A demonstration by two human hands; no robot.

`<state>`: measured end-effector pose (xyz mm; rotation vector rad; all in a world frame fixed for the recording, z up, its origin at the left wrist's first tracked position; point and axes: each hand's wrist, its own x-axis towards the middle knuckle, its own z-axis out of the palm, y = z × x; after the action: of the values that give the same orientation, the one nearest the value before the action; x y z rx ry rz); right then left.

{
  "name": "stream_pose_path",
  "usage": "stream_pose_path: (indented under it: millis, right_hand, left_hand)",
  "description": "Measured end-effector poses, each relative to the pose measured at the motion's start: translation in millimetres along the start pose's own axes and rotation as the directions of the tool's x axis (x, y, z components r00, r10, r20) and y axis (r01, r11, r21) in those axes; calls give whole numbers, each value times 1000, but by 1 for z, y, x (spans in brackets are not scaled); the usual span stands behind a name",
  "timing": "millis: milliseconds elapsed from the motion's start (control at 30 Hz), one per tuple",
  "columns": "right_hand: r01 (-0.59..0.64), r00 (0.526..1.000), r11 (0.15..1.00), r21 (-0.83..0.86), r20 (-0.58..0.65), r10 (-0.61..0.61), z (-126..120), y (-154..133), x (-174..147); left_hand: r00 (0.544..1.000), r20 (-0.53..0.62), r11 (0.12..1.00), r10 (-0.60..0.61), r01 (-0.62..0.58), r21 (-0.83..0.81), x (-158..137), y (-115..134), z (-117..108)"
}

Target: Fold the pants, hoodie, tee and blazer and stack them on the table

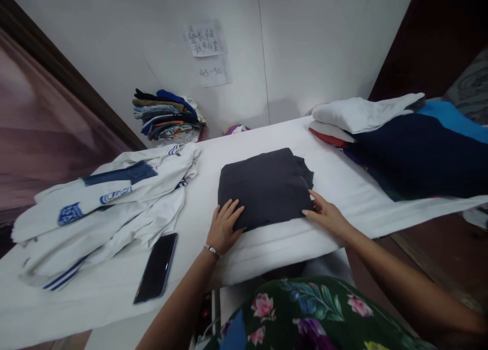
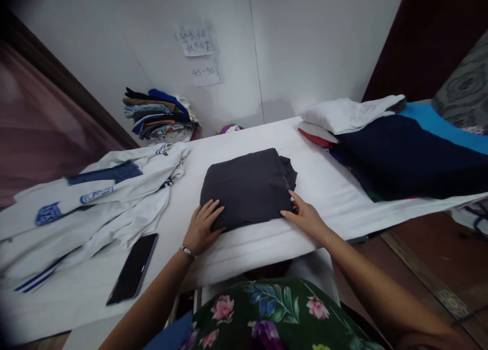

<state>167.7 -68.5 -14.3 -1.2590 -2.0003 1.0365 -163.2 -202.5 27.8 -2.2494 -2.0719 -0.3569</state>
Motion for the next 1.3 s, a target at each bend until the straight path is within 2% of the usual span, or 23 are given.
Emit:
stream_pose_path:
  millis: [100,167,233,300,367,467,533,600,667,733,800,867,933,967,1033,1100,1167,1300]
  right_hand:
    - [9,1000,1000,23,-26,-8,4,-4,8]
    - [73,995,994,80,-71,-67,-3,-11,15]
    - [161,980,985,66,-132,-152,-15,-19,21]
    - [226,957,974,-29,-179,-227,-25,-24,26]
    - [240,955,963,-123,-149,-257,-27,-22,29]
    - [211,975,958,-194,-23,-220,-18,-8,28]
    - [185,982,949,-256,6,-190,-11,2,24]
    - [166,983,916,-366,-13,-183,-10,6,19]
    - [178,970,857,-483,-61,-236,-11,0,15]
    - [255,926,799,-544,-100,-364,-8,-19,11]
    - [398,855,743,-538,-77,-514,4,-49,9]
    - [550,786,679,-487,25,-618,26,-83,10]
    - [657,730,620,-428,158,-665,52,-112,17]
    - [680,718,612,-404,197,-668,64,-121,24]
    - [659,744,636,-401,224,-630,81,-127,41]
    - [576,811,679,-455,210,-547,85,-115,61]
    - [484,864,693,-534,170,-473,78,-91,76]
    - [324,917,707,-629,24,-399,51,-44,84]
  left_hand:
    - [998,-20,999,-53,53,5,5,-2,1]
    - [996,-27,996,-84,84,-1,7,0,3]
    - [996,-24,997,-80,81,9,7,6,6]
    - [998,-6,997,-62,62,39,6,14,9]
    - [999,15,996,-49,48,74,4,21,13]
    - [999,28,996,-23,20,92,0,24,15]
    - [999,31,997,9,-11,71,-5,20,13]
    - [998,42,999,41,-42,23,-10,14,8]
    - [998,51,998,46,-43,-45,-9,9,1]
    - [1000,23,996,5,-2,-91,0,7,-4]
    - [997,-41,995,-62,58,-85,18,9,-5]
    - [990,-75,992,-122,119,-37,40,14,-1]
    - [986,-35,986,-164,165,20,60,19,7]
    - [984,-3,983,-178,178,45,67,21,12]
    - [981,41,979,-190,186,77,74,23,22]
    - [982,36,979,-188,184,85,73,22,29]
    - [983,15,981,-182,181,72,68,20,32]
    - [984,-2,983,-178,178,42,62,21,34]
